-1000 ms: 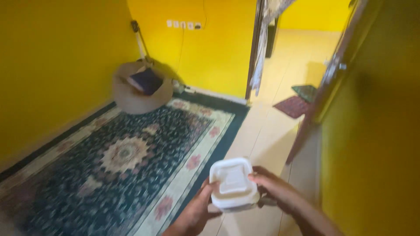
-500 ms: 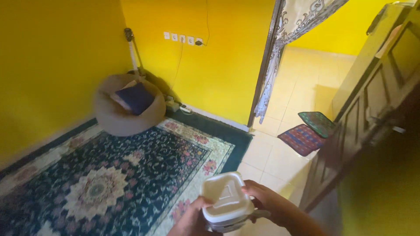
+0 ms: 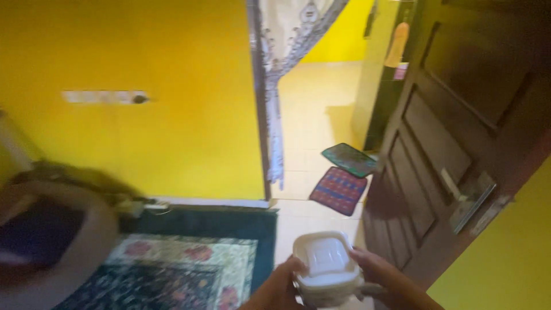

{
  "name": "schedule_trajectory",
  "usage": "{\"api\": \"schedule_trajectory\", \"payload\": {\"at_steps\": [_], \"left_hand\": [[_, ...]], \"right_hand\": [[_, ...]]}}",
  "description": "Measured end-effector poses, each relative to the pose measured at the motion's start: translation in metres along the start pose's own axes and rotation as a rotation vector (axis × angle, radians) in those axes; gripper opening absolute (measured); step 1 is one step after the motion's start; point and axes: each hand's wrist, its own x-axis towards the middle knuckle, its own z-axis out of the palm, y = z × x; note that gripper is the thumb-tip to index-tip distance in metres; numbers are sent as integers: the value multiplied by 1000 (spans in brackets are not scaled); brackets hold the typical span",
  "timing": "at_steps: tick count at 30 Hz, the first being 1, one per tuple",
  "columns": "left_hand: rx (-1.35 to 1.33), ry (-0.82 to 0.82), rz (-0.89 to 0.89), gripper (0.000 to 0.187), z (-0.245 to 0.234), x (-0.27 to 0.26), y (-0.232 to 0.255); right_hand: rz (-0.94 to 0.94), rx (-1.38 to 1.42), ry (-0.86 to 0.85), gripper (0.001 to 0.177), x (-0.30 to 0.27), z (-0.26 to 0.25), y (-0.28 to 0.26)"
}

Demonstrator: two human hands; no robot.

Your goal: The person moves a bean bag, washes a container, and plugs in an appliance.

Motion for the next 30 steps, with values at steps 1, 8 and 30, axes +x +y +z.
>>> {"api": "schedule_trajectory", "payload": {"at_steps": [1, 8, 30], "left_hand": [[-4, -12, 5, 76, 2, 21, 17], [422, -113, 293, 89, -9, 170, 128], [136, -548, -197, 84, -2, 610, 539]], "right_hand": [[29, -15, 78, 65, 12, -5, -22], [35, -56, 22, 53, 152, -117, -99], [131, 278, 620, 65, 513, -426, -234]]}}
